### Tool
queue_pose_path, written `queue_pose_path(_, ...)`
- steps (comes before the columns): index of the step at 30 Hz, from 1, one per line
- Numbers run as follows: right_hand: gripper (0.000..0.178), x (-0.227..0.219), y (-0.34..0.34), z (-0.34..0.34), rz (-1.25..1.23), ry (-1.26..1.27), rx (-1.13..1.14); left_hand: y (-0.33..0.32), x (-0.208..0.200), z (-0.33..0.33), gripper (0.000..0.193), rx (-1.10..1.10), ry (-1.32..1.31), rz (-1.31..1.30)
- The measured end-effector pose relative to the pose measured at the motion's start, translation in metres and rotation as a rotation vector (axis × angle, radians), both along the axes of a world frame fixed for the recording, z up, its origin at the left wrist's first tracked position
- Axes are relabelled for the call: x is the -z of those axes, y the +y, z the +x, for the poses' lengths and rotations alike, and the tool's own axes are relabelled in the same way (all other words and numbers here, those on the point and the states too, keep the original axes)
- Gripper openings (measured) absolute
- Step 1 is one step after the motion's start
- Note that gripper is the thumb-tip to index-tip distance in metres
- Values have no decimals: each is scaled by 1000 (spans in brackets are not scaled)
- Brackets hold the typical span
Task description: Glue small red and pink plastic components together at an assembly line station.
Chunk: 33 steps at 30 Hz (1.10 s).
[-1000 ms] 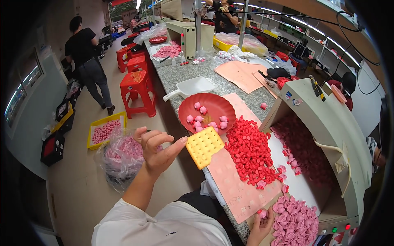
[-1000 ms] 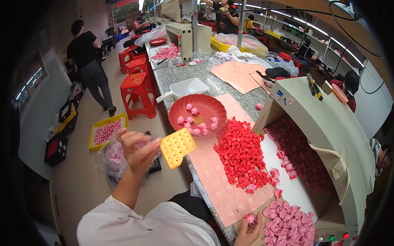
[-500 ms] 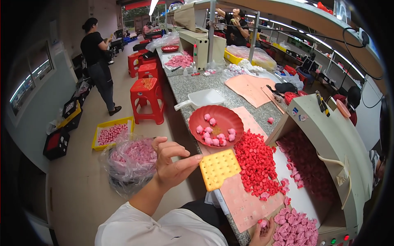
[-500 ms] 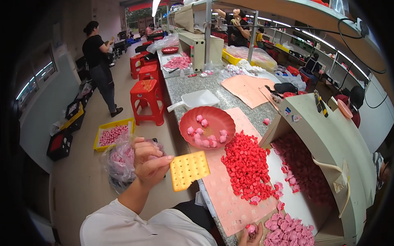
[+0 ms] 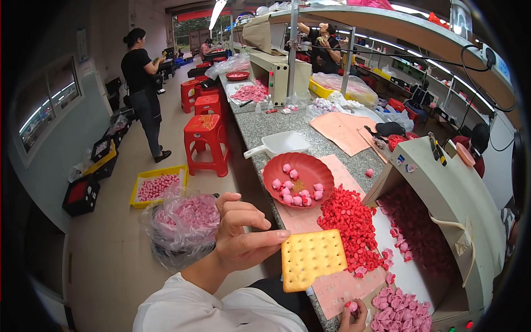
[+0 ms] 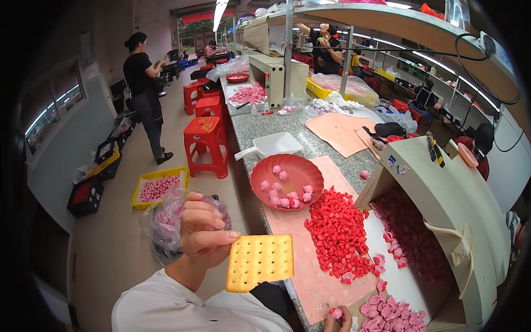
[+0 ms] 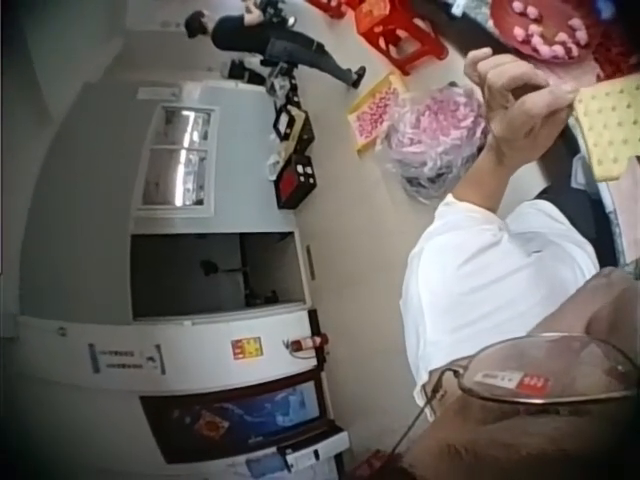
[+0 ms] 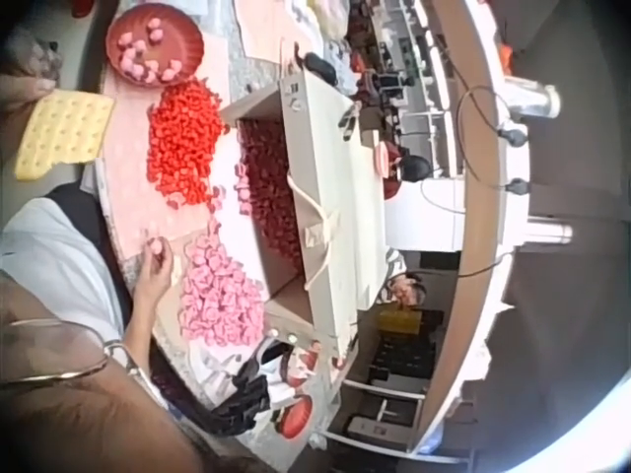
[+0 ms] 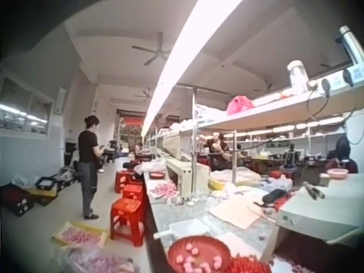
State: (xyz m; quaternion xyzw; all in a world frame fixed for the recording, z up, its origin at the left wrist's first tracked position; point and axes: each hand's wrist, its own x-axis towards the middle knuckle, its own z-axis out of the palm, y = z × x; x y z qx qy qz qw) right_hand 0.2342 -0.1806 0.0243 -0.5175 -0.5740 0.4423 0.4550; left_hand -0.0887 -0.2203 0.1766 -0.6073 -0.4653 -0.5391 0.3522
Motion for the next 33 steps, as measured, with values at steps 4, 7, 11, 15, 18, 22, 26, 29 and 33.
queue_pose_path(4,35,4,3,0,10,61,5,-5,-15,6,30,110,-13,-31)
queue_pose_path(7,37,19,12,7,-41,4,0,-6,-21,11,30,124,16,-43)
queue_pose_path(11,38,23,15,6,-95,71,9,-8,-23,19,31,89,59,-93)
queue_pose_path(15,38,21,19,2,-73,69,26,-4,-25,24,30,83,19,-81)
queue_pose_path(18,37,19,24,2,-92,52,48,1,-24,24,29,54,65,-61)
queue_pose_path(22,35,17,32,3,-55,-47,8,16,-20,30,24,139,105,151)
queue_pose_path(26,36,7,28,-6,-5,-45,5,19,-16,32,17,266,45,218)
queue_pose_path(29,37,11,26,-6,-59,-13,6,16,-11,25,14,378,52,210)
queue_pose_path(33,39,15,23,-10,-91,65,12,2,-6,14,15,533,60,106)
